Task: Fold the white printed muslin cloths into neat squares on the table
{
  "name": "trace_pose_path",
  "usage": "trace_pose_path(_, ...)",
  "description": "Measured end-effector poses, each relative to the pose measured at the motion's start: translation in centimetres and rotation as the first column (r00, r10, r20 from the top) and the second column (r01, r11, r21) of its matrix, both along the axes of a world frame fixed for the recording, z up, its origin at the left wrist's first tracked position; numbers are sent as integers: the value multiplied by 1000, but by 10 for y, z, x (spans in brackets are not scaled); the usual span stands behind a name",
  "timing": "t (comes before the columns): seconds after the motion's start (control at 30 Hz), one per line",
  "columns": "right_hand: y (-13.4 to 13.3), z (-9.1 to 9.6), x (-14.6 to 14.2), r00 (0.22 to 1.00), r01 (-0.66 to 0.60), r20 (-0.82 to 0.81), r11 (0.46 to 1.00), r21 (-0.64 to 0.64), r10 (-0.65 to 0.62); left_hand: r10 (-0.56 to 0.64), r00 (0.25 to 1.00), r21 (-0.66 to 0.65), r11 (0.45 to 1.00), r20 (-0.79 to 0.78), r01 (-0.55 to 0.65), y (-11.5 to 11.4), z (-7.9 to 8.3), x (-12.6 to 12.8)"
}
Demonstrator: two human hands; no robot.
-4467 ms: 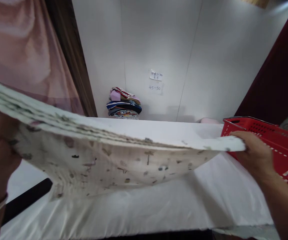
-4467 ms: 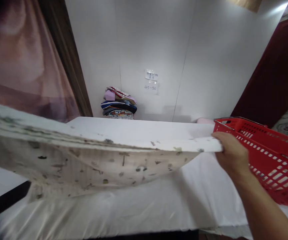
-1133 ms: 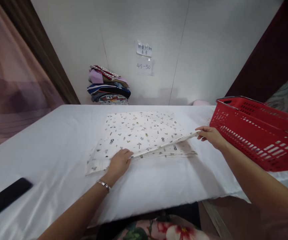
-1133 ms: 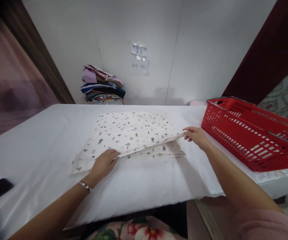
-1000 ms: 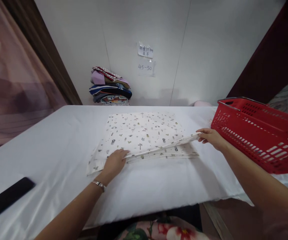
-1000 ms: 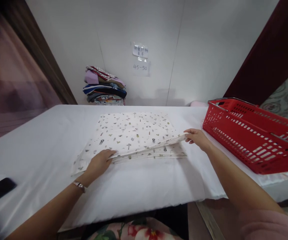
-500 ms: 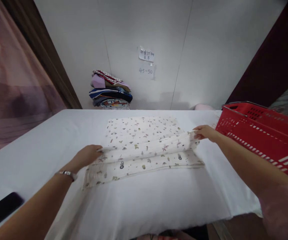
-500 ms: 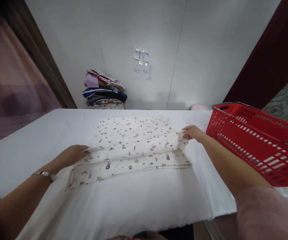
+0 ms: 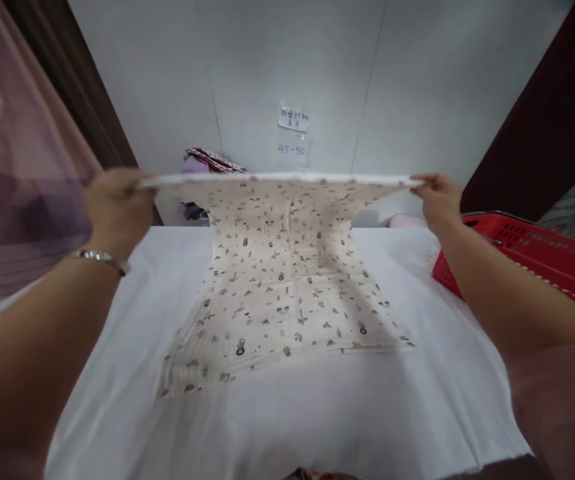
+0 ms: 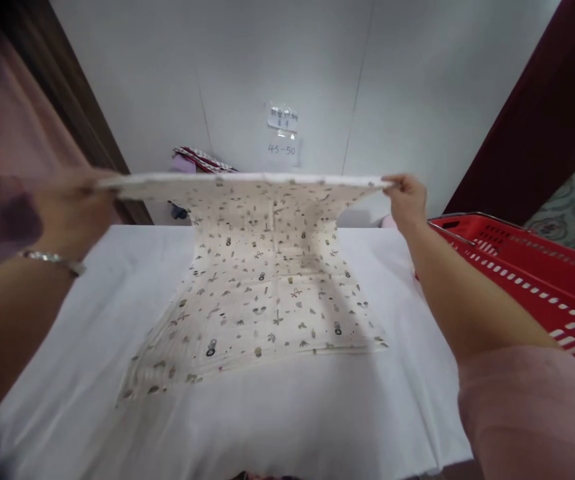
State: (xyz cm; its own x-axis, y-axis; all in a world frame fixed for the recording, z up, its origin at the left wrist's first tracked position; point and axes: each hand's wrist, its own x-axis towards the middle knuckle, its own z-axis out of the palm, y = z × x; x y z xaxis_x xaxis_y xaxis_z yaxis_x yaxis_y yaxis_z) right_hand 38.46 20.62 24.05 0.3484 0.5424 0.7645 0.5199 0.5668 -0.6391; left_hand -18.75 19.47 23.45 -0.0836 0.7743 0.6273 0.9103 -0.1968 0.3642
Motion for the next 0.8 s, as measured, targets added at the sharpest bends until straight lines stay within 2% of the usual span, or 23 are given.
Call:
trace_pose_path(0.03, -11, -20, -1, 1000, -16, -2, 992, -126, 16, -21, 999, 59, 998, -50, 24, -13, -17, 3)
trace_pose_path(0.07, -22, -42, -2, 1000, -18, 2, 974, -228, 19, -47, 995, 33, 998, -84, 50, -25, -37, 5)
trace_pose_path(0.1, -33, -65, -3, 999, -30, 32, 947, -321, 42, -90, 988, -53, 995, -127, 84, -36, -58, 6)
trace_pose_path(0.2, -60, -129, -5, 993, -68, 50, 850, -522, 110, -92, 986, -248, 967, -137, 56, -59, -117, 1)
trace_pose_path(0.3, -81, -174, -4, 987, -83, 52, 757, -648, 152, -136, 986, -417, 905, -99, 83, -77, -156, -5)
trace_pose_path(0.4, -100, -192, -3, 986, -102, 27, 721, -686, 165, -120, 992, -486, 869, -25, 93, -96, -169, -9)
trace_pose_path(0.53, -128, -194, -3, 989, -151, -90, 778, -610, 121, -44, 996, -431, 899, 75, 72, -120, -173, -15)
trace_pose_path(0.57, -135, -195, -4, 987, -162, -106, 779, -605, 123, -35, 996, -422, 904, 80, 65, -125, -176, -18)
trace_pose_path(0.63, -150, -202, -5, 986, -169, -105, 737, -654, 133, -54, 997, -442, 894, 53, 71, -133, -186, -22)
trace_pose_path(0.73, -166, -213, -7, 988, -145, -78, 652, -744, 130, -147, 989, -510, 850, 9, 131, -144, -199, -23)
trace_pose_path(0.8, -173, -218, -7, 990, -135, -80, 667, -733, 113, -146, 989, -508, 851, 11, 131, -149, -202, -20)
